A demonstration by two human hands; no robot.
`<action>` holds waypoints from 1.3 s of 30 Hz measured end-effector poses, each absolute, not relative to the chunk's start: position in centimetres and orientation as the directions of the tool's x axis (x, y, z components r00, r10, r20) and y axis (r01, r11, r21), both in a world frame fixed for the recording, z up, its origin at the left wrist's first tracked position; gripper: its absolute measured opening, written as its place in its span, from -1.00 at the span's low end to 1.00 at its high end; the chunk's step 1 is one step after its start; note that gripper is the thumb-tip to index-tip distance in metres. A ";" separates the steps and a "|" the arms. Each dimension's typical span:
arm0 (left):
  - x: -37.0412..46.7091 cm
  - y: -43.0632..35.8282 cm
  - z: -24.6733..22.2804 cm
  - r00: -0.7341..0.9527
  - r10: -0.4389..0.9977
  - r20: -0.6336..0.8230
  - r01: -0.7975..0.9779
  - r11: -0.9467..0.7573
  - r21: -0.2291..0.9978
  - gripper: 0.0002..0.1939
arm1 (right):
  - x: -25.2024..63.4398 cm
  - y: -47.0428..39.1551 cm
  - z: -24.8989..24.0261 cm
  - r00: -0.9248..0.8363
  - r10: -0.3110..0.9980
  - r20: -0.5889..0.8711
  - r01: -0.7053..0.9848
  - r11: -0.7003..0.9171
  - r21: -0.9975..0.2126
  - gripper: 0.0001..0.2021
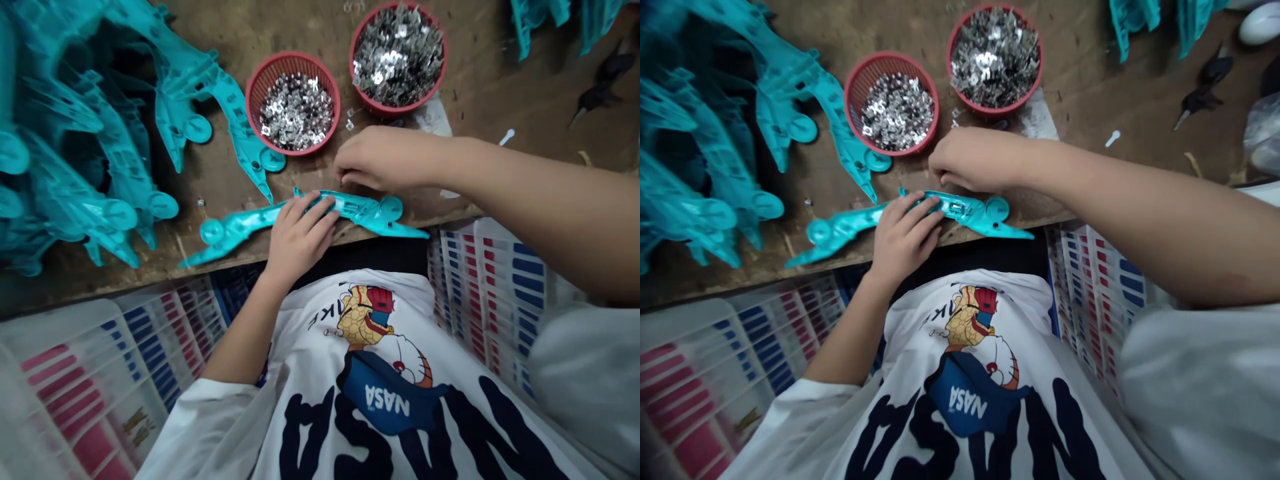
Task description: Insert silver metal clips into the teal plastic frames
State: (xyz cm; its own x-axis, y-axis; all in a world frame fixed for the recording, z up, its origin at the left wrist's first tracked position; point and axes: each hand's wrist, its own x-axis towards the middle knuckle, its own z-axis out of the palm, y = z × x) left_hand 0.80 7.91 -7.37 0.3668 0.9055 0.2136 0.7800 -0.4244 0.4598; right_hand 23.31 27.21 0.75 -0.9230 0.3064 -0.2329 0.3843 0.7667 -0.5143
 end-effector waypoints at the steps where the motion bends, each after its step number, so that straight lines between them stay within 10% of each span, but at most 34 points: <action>1: 0.6 8.1 -7.5 0.375 0.901 0.219 0.772 -0.434 0.465 -0.69 | 23.3 27.3 0.2 -0.929 0.288 -0.231 0.368 0.774 -0.516 -0.57; 21: 1.5 8.2 -7.4 0.313 0.940 0.134 0.767 -0.333 0.548 -0.67 | 22.4 24.8 1.8 -0.919 0.031 -0.394 0.163 0.938 -0.305 -0.69; 39: 1.5 8.0 -7.7 0.286 0.949 0.135 0.793 -0.313 0.523 -0.69 | 21.8 23.2 3.3 -0.879 0.148 -0.454 0.241 0.958 -0.156 -0.61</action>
State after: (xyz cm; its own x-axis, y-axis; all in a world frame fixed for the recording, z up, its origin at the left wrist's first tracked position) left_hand 1.46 8.05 -7.70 0.2856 0.9488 0.1347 0.7930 -0.3129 0.5227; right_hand 21.82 23.19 3.33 -0.8788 0.1476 -0.4539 0.2413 0.9579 -0.1556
